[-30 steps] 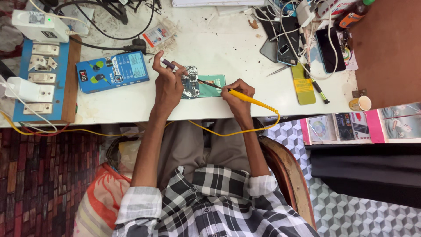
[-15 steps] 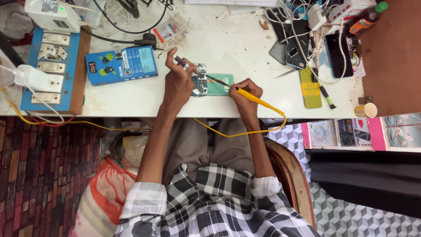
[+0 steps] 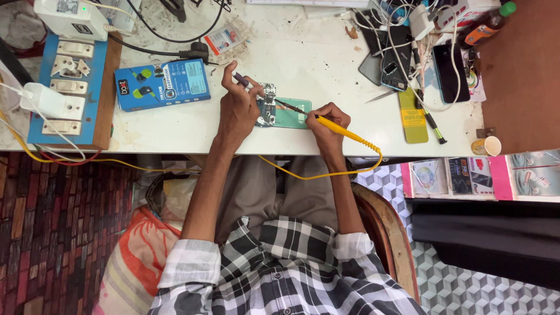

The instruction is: The person uses a soldering iron and solder wire to apply solder to a green circuit board placed on a workbench. They repeatedly heat specific points on the board and feed solder to create joints, occasionally adjusting the board's position.

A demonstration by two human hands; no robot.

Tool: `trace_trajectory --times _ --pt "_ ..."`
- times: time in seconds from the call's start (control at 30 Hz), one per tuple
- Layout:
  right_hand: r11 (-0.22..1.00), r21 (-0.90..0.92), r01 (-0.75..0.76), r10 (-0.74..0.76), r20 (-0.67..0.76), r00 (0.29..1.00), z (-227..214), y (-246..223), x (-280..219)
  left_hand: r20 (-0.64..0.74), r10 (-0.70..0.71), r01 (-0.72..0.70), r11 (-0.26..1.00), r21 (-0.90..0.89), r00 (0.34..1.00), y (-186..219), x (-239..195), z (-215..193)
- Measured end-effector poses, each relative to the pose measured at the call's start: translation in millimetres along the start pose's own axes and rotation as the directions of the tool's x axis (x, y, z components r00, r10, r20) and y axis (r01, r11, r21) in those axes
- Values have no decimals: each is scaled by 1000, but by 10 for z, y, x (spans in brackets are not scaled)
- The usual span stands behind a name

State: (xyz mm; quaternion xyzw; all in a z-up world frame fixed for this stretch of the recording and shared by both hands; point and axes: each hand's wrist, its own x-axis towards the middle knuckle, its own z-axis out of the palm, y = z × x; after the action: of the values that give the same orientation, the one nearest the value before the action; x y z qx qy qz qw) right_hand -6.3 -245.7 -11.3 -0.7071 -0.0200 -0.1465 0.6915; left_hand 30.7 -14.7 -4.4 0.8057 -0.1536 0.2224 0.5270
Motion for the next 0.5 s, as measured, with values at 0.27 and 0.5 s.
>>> trace_trajectory --times 0.27,0.5 --pt "1000 19 -2 2 4 1000 1 -1 -3 -15 3 -3 1000 -6 1000 3 -19 8" --pt "1000 23 -5 4 21 1000 9 -8 1 -21 21 -21 999 28 1000 -46 -12 21"
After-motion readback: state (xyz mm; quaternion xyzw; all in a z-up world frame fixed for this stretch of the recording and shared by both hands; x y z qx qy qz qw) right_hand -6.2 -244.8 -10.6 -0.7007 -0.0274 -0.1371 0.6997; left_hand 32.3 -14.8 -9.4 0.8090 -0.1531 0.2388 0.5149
